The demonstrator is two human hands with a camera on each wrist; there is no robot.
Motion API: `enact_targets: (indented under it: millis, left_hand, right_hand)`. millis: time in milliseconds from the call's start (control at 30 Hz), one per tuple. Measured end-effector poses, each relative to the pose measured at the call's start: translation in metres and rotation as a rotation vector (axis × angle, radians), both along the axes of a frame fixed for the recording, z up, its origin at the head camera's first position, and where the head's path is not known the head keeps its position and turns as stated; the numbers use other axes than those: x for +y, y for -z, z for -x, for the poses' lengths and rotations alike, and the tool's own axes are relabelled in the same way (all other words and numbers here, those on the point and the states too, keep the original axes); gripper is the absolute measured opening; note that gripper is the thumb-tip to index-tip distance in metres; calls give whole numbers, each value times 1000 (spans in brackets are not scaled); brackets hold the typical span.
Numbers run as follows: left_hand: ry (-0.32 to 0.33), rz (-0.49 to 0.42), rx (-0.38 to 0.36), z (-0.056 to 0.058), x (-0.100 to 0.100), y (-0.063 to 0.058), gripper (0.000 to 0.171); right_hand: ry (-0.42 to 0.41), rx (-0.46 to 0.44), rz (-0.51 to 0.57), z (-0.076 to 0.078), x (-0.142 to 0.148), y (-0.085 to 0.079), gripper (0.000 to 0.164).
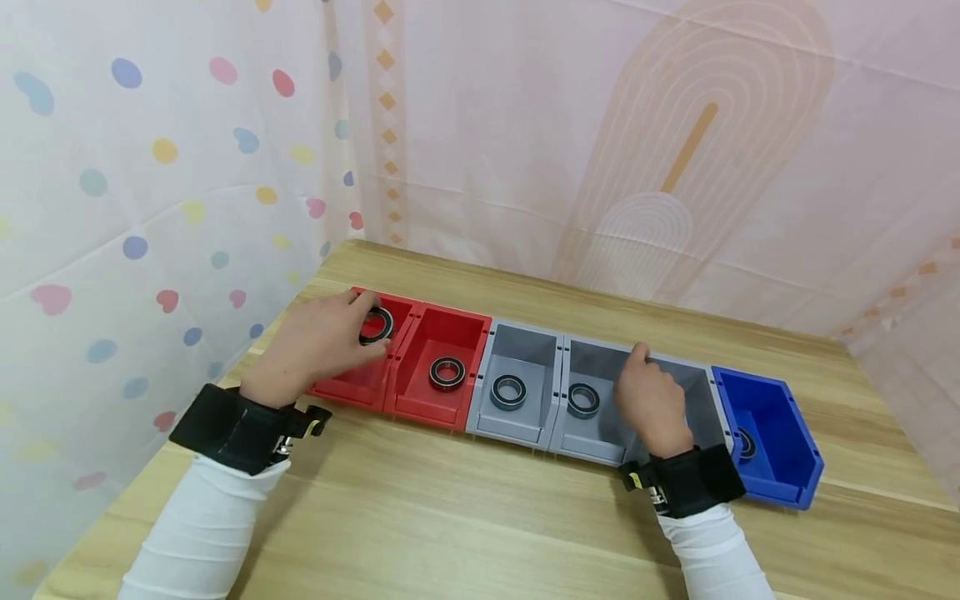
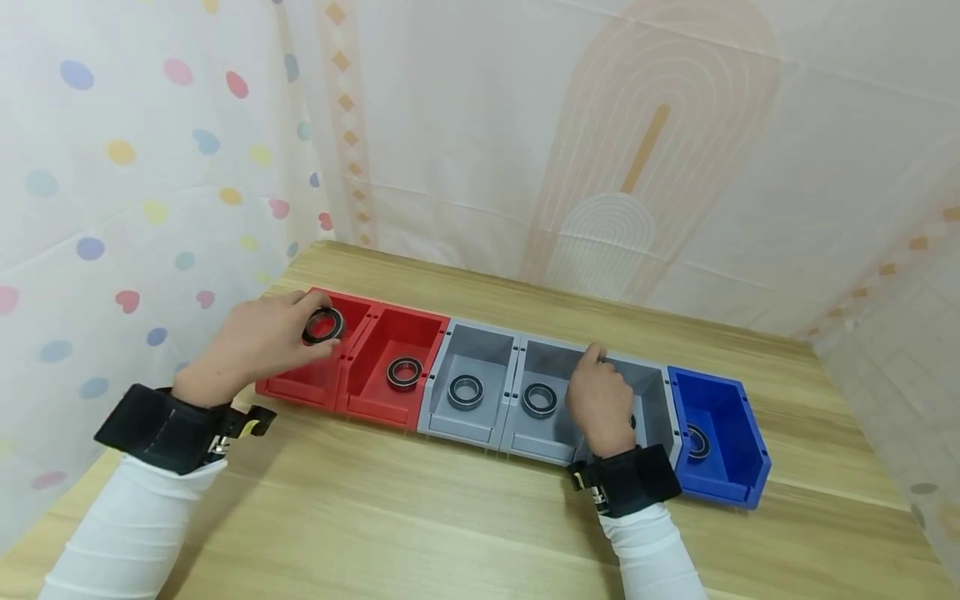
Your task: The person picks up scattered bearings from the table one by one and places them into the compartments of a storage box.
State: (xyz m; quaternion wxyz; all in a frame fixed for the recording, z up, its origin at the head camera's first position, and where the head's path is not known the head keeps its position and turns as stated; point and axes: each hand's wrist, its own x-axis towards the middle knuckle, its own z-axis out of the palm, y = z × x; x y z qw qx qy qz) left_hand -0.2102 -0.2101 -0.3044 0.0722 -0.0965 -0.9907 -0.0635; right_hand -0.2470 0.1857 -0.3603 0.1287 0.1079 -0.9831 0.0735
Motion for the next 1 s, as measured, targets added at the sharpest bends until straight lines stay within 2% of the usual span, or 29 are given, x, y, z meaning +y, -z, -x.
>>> enact_targets:
  millis: [300,533,767,1000]
  left_hand:
    - [-16,-3,-29,9,-11,14,42]
    - [9,7,-85,19,-11,26,46]
    - [32,22,-150,22,-10,39,42]
    - [37,63,-154,25,-3,46,43]
  right_hand:
    - [0,-3,-2,-3,0,0,29]
    - [-11,43,-7,-5,4,-1,27]
    - [8,-17,3,-6,4,-1,29]
    - [-8,9,-1,-6,5,-3,28]
